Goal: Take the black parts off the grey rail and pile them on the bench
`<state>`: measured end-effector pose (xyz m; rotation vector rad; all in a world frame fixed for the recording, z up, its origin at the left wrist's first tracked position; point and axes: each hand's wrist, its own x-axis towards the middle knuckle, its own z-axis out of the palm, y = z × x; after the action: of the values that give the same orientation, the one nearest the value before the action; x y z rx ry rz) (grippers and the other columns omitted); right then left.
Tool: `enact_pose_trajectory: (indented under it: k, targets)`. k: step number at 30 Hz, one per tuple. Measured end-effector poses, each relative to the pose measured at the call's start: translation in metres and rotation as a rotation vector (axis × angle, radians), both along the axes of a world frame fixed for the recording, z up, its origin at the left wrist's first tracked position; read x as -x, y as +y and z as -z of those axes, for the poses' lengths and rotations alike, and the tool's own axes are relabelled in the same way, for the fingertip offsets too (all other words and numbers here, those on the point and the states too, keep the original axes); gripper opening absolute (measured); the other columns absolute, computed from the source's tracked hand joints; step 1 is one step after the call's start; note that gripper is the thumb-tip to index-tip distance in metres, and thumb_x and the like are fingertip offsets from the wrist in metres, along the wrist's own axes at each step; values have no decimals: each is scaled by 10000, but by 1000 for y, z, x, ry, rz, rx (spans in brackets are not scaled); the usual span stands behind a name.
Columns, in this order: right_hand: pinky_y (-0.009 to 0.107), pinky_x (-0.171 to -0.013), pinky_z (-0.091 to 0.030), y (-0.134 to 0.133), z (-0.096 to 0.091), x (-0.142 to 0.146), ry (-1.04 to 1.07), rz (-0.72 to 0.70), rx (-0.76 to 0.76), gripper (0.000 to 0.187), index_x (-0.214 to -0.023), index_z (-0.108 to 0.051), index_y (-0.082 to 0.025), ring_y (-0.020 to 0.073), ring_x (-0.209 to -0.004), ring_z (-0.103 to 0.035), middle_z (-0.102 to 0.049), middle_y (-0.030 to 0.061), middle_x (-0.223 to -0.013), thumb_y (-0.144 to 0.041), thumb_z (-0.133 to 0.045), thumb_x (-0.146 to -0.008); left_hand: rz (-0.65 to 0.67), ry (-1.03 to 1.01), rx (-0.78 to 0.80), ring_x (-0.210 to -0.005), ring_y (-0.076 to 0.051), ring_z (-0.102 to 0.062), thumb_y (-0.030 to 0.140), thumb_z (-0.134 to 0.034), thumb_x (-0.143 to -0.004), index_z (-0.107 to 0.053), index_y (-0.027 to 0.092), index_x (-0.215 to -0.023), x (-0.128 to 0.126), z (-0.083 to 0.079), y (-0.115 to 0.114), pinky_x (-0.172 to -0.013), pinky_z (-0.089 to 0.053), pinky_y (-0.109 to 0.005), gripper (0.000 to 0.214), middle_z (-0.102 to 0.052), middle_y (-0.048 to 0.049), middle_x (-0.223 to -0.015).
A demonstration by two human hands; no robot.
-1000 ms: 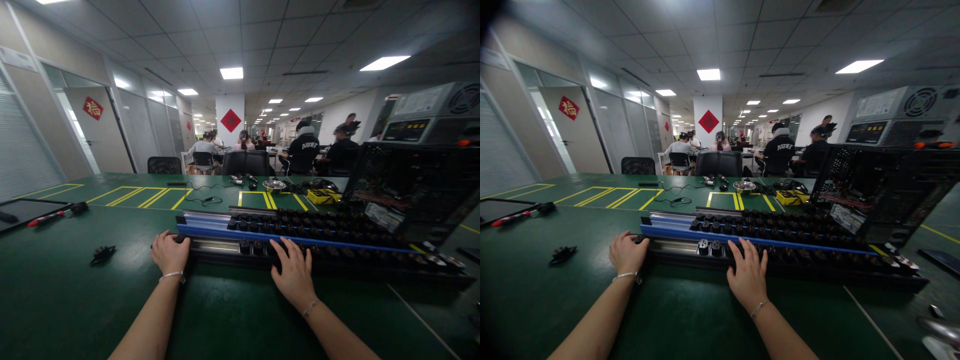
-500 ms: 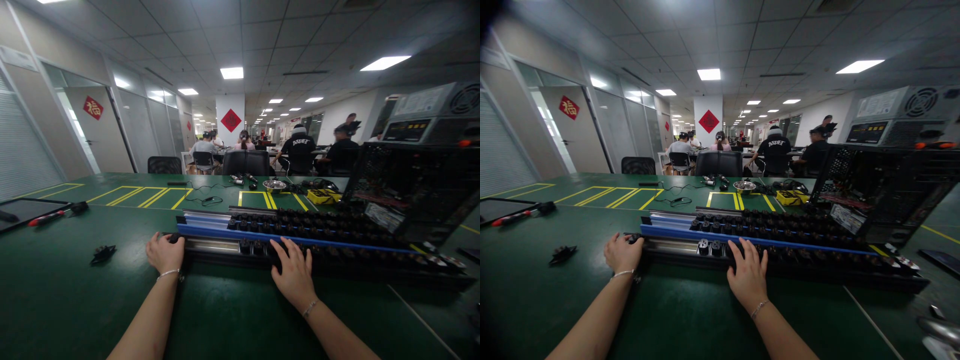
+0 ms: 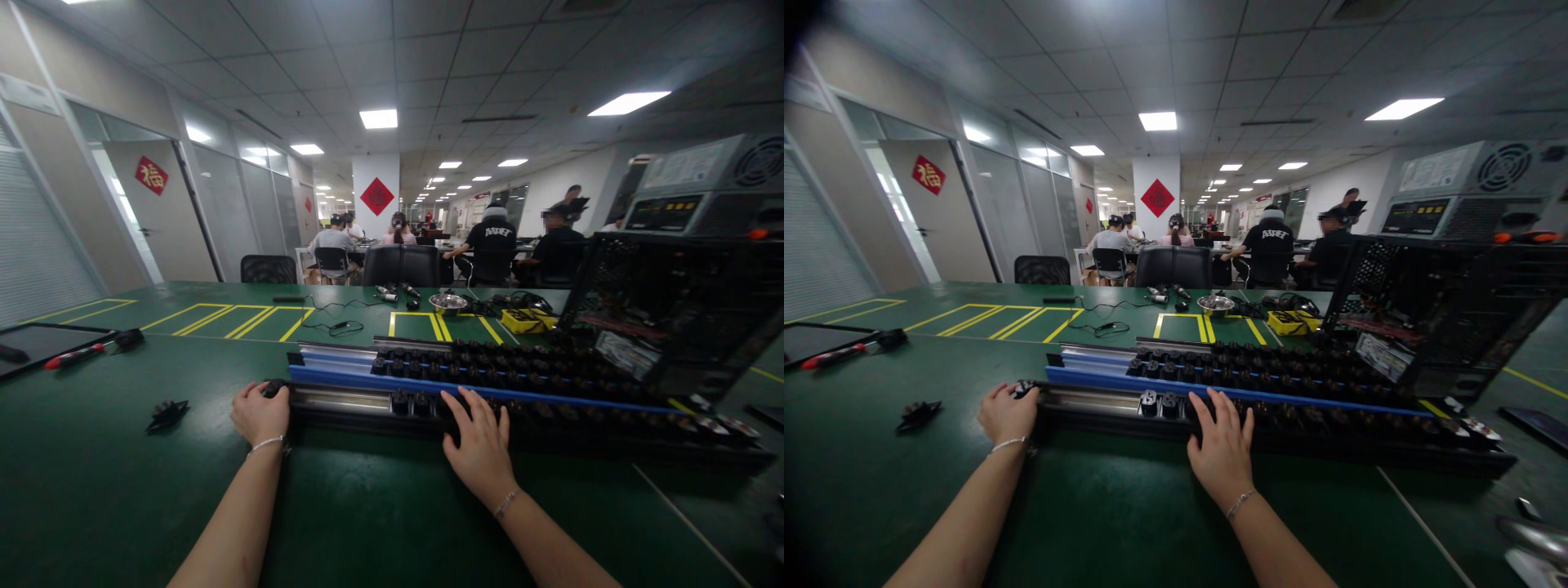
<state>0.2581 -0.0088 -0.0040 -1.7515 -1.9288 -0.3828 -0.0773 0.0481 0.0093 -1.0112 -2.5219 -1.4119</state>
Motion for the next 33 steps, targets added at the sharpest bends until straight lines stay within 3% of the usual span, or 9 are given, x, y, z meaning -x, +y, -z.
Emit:
enact_pose_trajectory:
  k: [9, 18, 33]
  targets:
    - [565, -1029, -86, 0, 1, 0, -9, 3, -5, 575, -1279, -392, -313, 237, -1249, -293, -373, 40, -1341, -184, -426, -720, 8, -38, -37, -1054, -237, -484, 380, -551, -656, -637, 143, -937, 18, 5, 5, -964, -360, -338, 378, -531, -104, -1051]
    - [566, -1026, -85, 0, 1, 0, -6, 3, -16, 582, -1279, -392, -315, 241, -1244, -301, -377, 42, -1340, -177, -433, -715, 4, -84, -23, -991, -232, -520, 391, -551, -672, -633, 156, -988, 21, 2, 2, -938, -397, -360, 403, -515, -97, -1079]
    - [560, -1033, -86, -1, -1, 0, -9, 7, -13, 568, -1275, -399, -313, 235, -1251, -296, -381, 40, -1338, -181, -426, -722, -12, -45, -35, -1065, -244, -483, 365, -544, -679, -629, 130, -988, 44, 8, 9, -960, -363, -346, 396, -580, -126, -1031]
